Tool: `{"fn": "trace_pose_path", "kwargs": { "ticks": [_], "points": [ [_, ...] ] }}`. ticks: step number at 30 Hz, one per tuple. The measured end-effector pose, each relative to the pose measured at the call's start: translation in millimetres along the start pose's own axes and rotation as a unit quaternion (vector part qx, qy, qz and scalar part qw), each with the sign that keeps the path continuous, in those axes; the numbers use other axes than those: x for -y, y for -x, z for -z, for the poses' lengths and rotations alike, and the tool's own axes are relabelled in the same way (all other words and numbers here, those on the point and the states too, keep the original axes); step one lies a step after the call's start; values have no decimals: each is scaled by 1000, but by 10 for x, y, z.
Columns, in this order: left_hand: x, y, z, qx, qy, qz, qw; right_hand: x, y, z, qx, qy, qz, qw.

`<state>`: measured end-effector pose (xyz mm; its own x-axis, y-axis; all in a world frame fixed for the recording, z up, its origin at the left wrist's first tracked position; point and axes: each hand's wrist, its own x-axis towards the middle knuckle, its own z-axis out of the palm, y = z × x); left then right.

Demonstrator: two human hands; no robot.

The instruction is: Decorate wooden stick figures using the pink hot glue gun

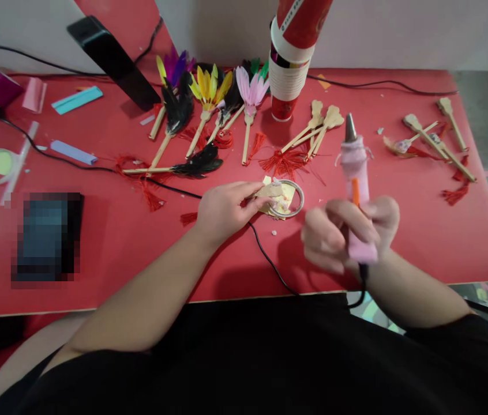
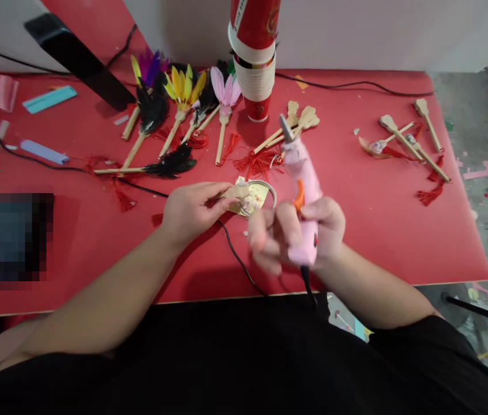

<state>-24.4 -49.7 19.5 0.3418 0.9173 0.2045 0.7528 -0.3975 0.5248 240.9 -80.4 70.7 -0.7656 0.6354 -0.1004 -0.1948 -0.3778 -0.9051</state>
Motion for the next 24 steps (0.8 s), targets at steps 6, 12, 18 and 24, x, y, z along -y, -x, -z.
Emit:
{"fn": "trace_pose_path", "kwargs": {
  "ticks": [6,12,18,24],
  "points": [
    [24,-5,7,-2,-14,-10,1000,102,-28,815,-274,151,-11,950],
    [-20,1,9,14,-12,-7,1000,-37,100,1019,-214,242,-57,945],
    [-52,14,9,16,-34,-6,999,98,84,791,-135,281,-102,945],
    [-88,40,14,8,-35,-20,999,43,89,831,-193,341,-117,913]
  ]
}}
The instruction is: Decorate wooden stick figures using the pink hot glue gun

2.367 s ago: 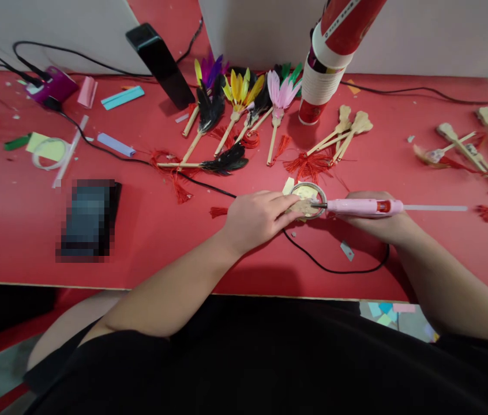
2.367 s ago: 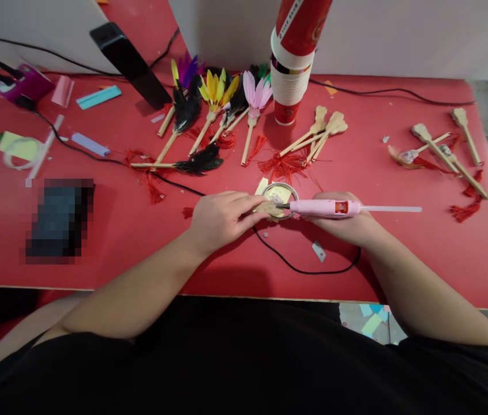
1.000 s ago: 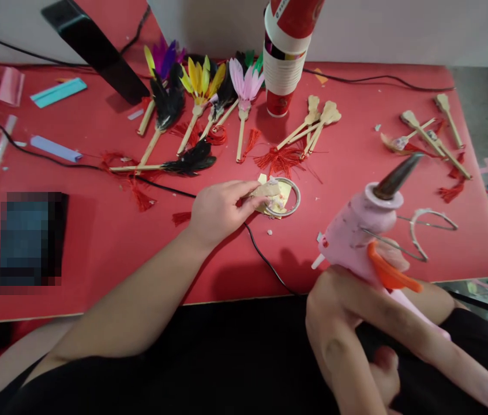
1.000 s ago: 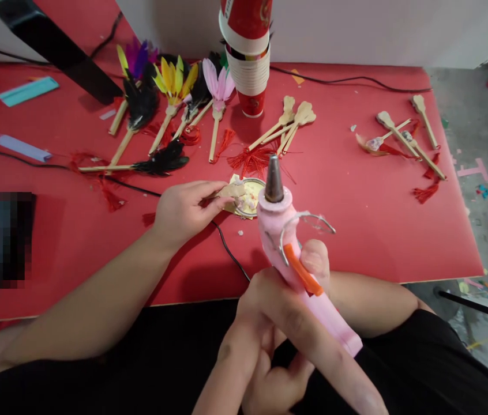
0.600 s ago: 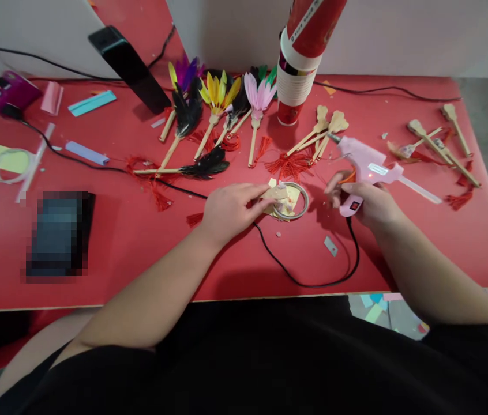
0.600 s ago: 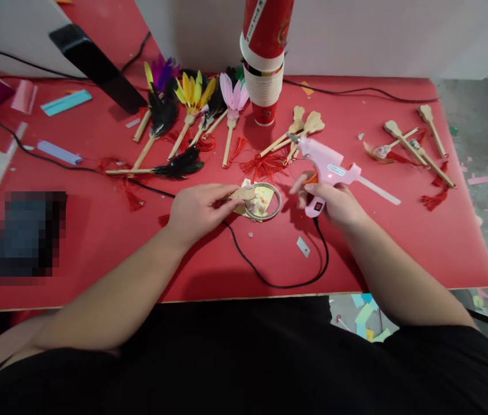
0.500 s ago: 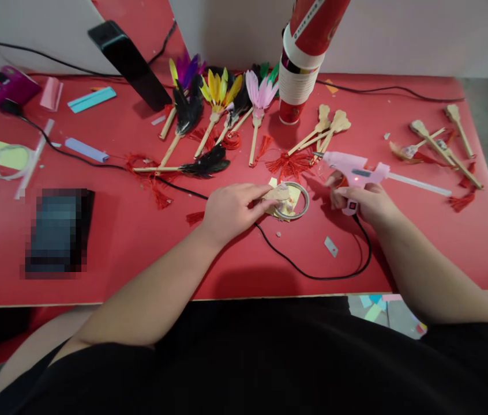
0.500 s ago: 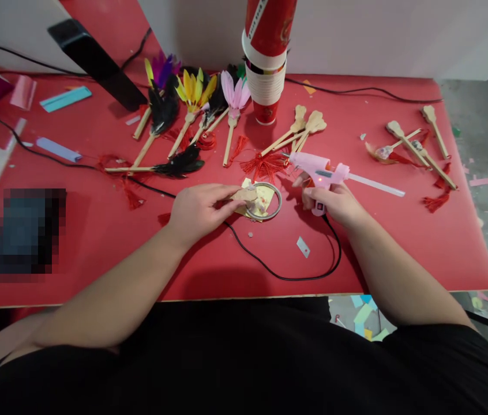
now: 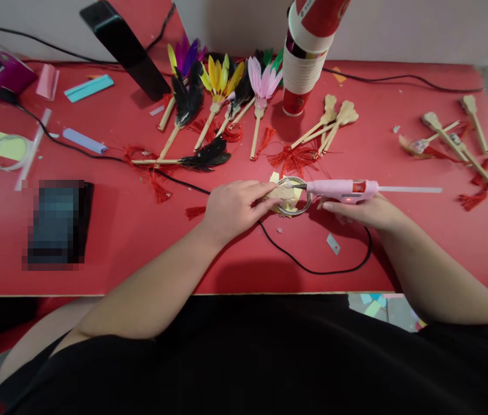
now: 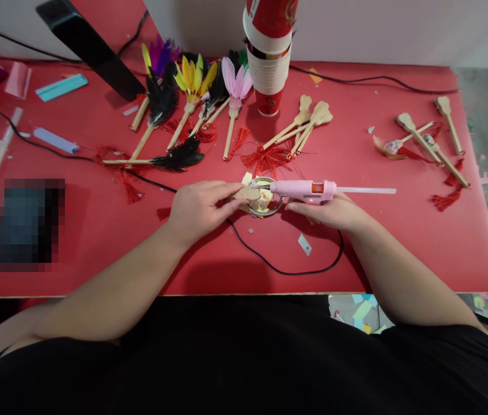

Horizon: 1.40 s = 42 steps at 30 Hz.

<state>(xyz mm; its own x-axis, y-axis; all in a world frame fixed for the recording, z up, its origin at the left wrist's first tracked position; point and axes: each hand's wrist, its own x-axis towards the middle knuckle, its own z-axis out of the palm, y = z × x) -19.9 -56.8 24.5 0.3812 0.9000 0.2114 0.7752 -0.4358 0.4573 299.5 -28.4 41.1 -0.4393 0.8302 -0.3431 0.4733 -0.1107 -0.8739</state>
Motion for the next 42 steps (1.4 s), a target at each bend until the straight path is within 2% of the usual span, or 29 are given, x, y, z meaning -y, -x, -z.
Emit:
{"fn": "trace_pose_path", "kwargs": {
  "ticks": [6,11,15,19,27,32,42],
  "points": [
    [-9,11,-10,-5,-6,-8,1000,-4,-5,8,4,29,53,998],
    [-20,23,-9,-9,-10,-12,1000,-7,2,-31,-40,43,59,997],
    [-39,26,2,-10,-8,-17,1000,-44,5,-47,-45,40,70,996],
    [-38,20,1,-11,-2,-16,1000,-49,-3,-38,-31,29,78,996],
    [3,11,-30,-14,-1,-20,1000,-12,-1,-24,34,10,75,997],
    [-6,9,-19,0,14,-14,1000,-20,0,-40,22,24,55,998],
    [-4,2,-46,-7,34,-19,999,17,5,-65,13,-9,56,998]
  ]
}}
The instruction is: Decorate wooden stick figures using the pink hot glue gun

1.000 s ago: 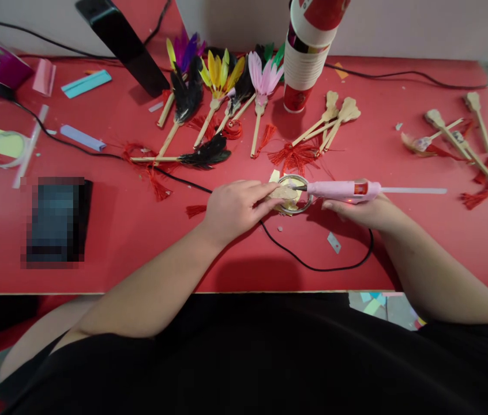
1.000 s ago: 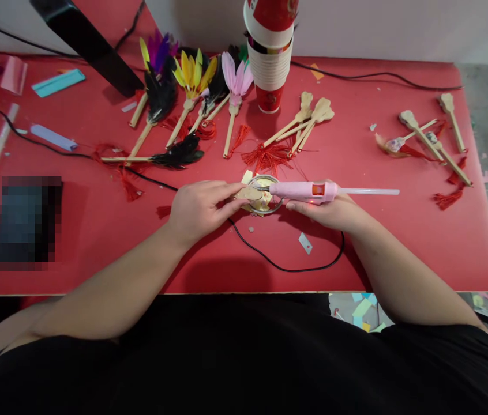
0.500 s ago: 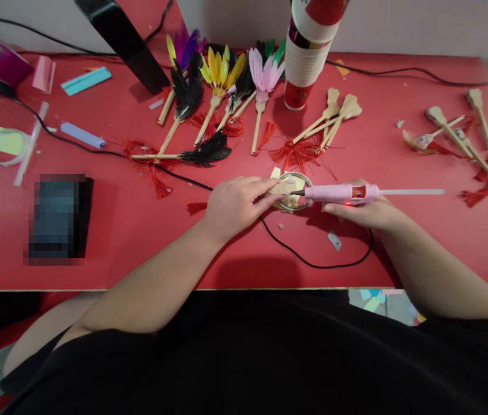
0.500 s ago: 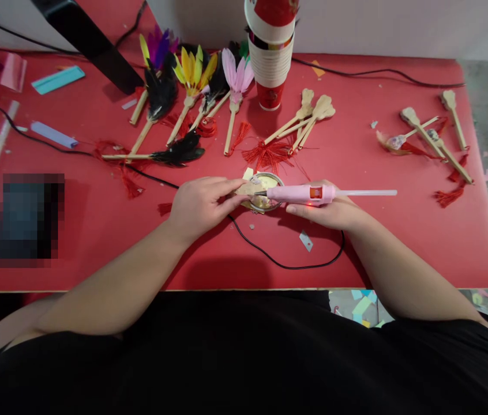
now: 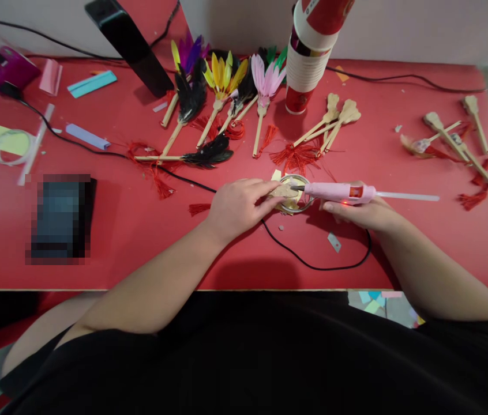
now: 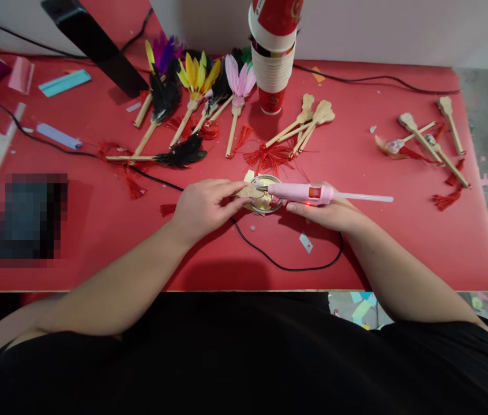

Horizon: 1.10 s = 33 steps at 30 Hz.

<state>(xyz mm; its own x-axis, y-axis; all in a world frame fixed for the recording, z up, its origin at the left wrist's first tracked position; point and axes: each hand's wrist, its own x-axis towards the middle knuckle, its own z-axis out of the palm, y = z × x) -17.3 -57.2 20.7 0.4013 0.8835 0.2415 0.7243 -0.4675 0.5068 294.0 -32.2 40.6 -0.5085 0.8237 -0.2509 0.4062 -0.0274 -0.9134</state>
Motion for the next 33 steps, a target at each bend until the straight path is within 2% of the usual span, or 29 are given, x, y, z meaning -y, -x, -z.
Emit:
{"fn": "trace_pose_path", "kwargs": {
  "ticks": [6,15,21,27,33],
  "points": [
    [-4,6,-2,-6,-6,5,1000,-66,8,14,-2,12,-6,1000],
    [-8,-4,5,4,-5,9,1000,15,10,-13,4,-19,3,1000],
    [25,-10,-4,13,-6,17,1000,-41,5,-3,6,-13,-7,1000],
    [61,-17,-16,16,-17,-11,1000,-34,4,3,8,-17,-21,1000],
    [28,-1,-43,-4,-22,-24,999,34,19,-14,-4,-8,-49,999]
  ]
}}
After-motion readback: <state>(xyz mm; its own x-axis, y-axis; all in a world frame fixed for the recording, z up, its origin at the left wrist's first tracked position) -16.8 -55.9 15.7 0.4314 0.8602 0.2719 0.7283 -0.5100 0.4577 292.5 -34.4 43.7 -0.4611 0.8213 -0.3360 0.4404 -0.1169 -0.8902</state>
